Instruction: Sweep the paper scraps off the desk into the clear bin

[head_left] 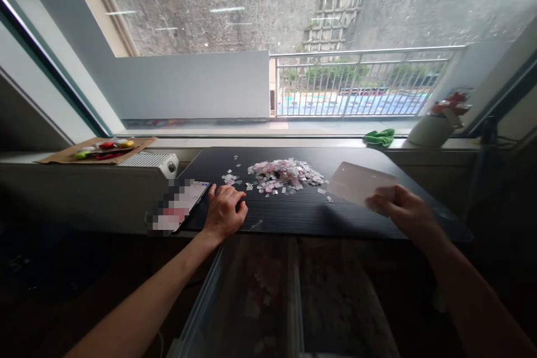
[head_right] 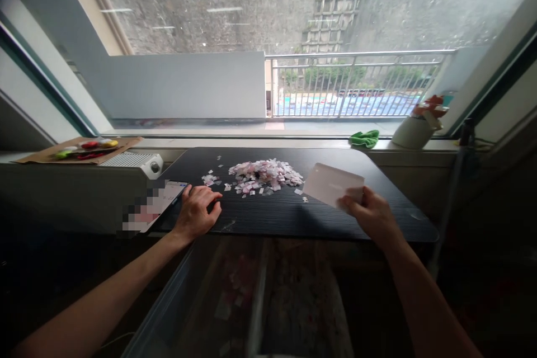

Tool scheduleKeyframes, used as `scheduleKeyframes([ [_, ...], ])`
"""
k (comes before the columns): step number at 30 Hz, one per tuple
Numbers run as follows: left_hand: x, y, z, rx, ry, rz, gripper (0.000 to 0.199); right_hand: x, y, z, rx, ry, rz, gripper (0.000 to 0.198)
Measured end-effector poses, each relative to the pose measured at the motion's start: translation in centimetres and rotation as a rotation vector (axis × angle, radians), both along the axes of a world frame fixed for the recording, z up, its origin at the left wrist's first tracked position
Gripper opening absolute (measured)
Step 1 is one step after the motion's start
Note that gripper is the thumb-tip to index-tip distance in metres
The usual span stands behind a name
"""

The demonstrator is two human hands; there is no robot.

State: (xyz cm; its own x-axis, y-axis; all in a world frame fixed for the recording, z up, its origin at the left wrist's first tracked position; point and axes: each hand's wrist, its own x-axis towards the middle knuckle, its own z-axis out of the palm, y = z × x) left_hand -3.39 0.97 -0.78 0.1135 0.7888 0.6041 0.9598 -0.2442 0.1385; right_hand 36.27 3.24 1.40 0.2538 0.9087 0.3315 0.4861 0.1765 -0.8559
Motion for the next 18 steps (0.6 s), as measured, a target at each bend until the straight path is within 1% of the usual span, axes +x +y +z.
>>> scheduleKeyframes([
  [2, -0.1, 0.0, 0.0, 0.013, 0.001, -0.002, 0.019, 1.0, 1.2, -0.4, -0.020, 0.010, -0.017, 0.024],
  [4, -0.1, 0.0, 0.0, 0.015, 0.006, -0.005, 0.019, 1.1, 2.1, -0.7, -0.040, 0.064, 0.004, 0.025],
  [7, -0.2, 0.1, -0.1, 0.017, 0.012, -0.004, 0.019, 0.6, 3.1, -0.7, -0.091, 0.129, 0.079, 0.027],
  [9, -0.3, 0.1, -0.1, 0.024, 0.015, -0.003, 0.019, 0.5, 3.4, -0.3, -0.151, 0.161, 0.119, 0.028],
  [13, -0.4, 0.2, -0.2, 0.029, 0.020, -0.006, 0.019, 0.8, 3.7, 0.5, -0.267, 0.226, 0.266, 0.029],
  [14, -0.5, 0.2, -0.2, 0.028, 0.022, -0.007, 0.019, 0.7, 3.8, 0.7, -0.269, 0.240, 0.275, 0.029],
  [18, -0.5, 0.3, -0.2, 0.026, 0.024, -0.010, 0.020, -0.3, 5.2, 1.0, -0.241, 0.265, 0.221, 0.022],
])
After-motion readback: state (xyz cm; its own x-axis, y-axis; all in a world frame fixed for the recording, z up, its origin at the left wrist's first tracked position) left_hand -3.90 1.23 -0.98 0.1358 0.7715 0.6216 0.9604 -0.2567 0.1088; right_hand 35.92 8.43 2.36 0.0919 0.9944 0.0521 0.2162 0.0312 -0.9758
